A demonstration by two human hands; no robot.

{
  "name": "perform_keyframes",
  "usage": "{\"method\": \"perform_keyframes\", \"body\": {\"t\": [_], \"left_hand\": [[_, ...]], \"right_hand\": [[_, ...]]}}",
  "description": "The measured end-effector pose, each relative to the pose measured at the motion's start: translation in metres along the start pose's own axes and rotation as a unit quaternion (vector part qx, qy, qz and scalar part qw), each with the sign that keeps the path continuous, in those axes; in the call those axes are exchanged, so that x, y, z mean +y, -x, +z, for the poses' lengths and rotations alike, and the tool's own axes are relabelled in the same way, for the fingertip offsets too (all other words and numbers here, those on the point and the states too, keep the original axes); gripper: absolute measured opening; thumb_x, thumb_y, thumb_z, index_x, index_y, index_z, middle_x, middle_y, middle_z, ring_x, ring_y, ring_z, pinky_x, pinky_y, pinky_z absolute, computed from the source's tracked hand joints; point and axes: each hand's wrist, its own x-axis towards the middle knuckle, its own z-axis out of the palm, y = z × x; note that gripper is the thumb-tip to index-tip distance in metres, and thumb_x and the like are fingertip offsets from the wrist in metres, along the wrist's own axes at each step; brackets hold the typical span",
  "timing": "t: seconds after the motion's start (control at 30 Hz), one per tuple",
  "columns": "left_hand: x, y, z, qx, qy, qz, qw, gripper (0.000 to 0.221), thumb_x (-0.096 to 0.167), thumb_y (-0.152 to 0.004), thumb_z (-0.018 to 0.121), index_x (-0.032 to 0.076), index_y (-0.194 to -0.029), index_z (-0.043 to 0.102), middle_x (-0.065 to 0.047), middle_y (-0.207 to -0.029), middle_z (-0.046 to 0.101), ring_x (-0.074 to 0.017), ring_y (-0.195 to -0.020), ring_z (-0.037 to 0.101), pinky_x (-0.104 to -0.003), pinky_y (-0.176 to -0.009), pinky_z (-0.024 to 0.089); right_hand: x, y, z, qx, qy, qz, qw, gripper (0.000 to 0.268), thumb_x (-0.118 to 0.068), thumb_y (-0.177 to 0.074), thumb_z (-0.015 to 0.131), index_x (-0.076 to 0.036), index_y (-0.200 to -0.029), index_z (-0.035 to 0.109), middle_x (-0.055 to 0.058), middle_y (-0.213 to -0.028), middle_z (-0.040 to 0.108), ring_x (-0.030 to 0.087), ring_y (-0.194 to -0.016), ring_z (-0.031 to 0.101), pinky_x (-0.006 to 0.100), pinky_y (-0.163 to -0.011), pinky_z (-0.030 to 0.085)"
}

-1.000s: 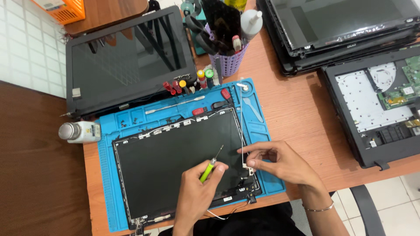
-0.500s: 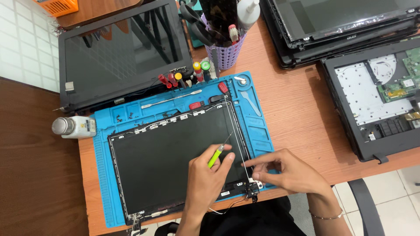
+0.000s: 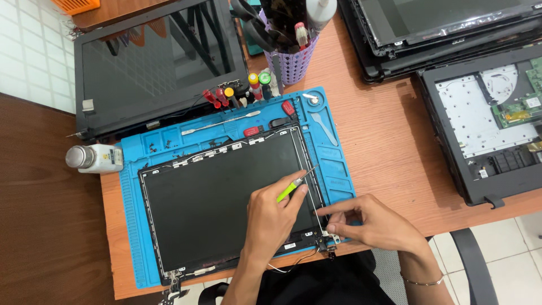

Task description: The person disassembles a laptop by using a screwdriver to remove screws from the internal frame, prying at the edges of the bezel, and handling various internal components and wires.

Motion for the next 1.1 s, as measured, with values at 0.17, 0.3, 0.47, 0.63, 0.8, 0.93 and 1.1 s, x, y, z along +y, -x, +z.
{"method": "perform_keyframes", "body": {"t": [0.17, 0.3, 0.47, 0.63, 0.8, 0.93, 1.1], "left_hand": [[0.0, -0.002, 0.0, -0.01, -0.056, -0.009, 0.998, 0.03, 0.024, -0.089, 0.073, 0.017, -0.117, 0.077, -0.012, -0.097, 0.08, -0.025, -0.082, 0.081, -0.033, -0.069, 0.063], [-0.001, -0.004, 0.002, -0.018, -0.088, 0.005, 0.996, 0.029, 0.025, -0.089, 0.072, 0.018, -0.117, 0.077, -0.011, -0.097, 0.079, -0.0257, -0.077, 0.08, -0.034, -0.065, 0.06], [-0.001, -0.005, 0.004, -0.017, -0.103, 0.02, 0.994, 0.029, 0.024, -0.09, 0.072, 0.018, -0.118, 0.077, -0.012, -0.099, 0.079, -0.027, -0.076, 0.079, -0.035, -0.066, 0.059], [-0.002, -0.004, 0.003, -0.016, -0.104, 0.032, 0.994, 0.029, 0.022, -0.09, 0.071, 0.017, -0.118, 0.077, -0.012, -0.099, 0.079, -0.0273, -0.078, 0.079, -0.035, -0.066, 0.06], [-0.003, -0.005, 0.004, -0.019, -0.111, 0.036, 0.993, 0.028, 0.02, -0.091, 0.071, 0.017, -0.118, 0.076, -0.012, -0.098, 0.079, -0.0271, -0.077, 0.079, -0.035, -0.067, 0.059], [-0.002, -0.005, 0.003, -0.023, -0.106, 0.037, 0.993, 0.029, 0.019, -0.091, 0.071, 0.016, -0.119, 0.076, -0.012, -0.099, 0.078, -0.0279, -0.078, 0.079, -0.035, -0.067, 0.059], [0.0, -0.002, 0.005, 0.005, -0.025, 0.029, 0.999, 0.032, 0.018, -0.091, 0.072, 0.01, -0.122, 0.073, -0.016, -0.096, 0.079, -0.0211, -0.086, 0.081, -0.031, -0.074, 0.065]], "right_hand": [[0.001, 0.001, 0.002, -0.003, 0.012, -0.037, 0.999, 0.032, -0.009, -0.086, 0.075, -0.002, -0.117, 0.079, 0.002, -0.07, 0.071, 0.006, -0.058, 0.054, 0.023, -0.049, 0.046], [0.0, 0.004, 0.004, 0.0, 0.002, -0.029, 1.0, 0.033, -0.009, -0.087, 0.073, -0.001, -0.119, 0.078, 0.003, -0.072, 0.07, 0.007, -0.06, 0.056, 0.023, -0.049, 0.047], [-0.008, 0.005, 0.006, 0.026, 0.024, -0.014, 0.999, 0.036, -0.01, -0.086, 0.073, -0.006, -0.121, 0.077, 0.004, -0.074, 0.073, 0.009, -0.064, 0.061, 0.026, -0.05, 0.051], [-0.011, 0.009, 0.008, 0.041, 0.046, -0.024, 0.998, 0.032, -0.01, -0.086, 0.074, -0.007, -0.118, 0.078, 0.004, -0.076, 0.075, 0.01, -0.07, 0.066, 0.026, -0.058, 0.059], [-0.011, 0.01, 0.01, 0.055, 0.094, -0.052, 0.993, 0.031, -0.011, -0.084, 0.075, -0.008, -0.115, 0.078, 0.004, -0.076, 0.078, 0.012, -0.071, 0.07, 0.028, -0.068, 0.059], [-0.009, 0.01, 0.007, 0.048, 0.094, -0.055, 0.993, 0.028, -0.011, -0.085, 0.074, -0.007, -0.113, 0.079, 0.005, -0.077, 0.078, 0.012, -0.073, 0.07, 0.029, -0.071, 0.059], [-0.004, 0.01, 0.003, 0.026, -0.004, 0.014, 1.0, 0.024, -0.009, -0.087, 0.072, -0.005, -0.11, 0.079, 0.005, -0.079, 0.072, 0.012, -0.073, 0.064, 0.033, -0.064, 0.058]]}}
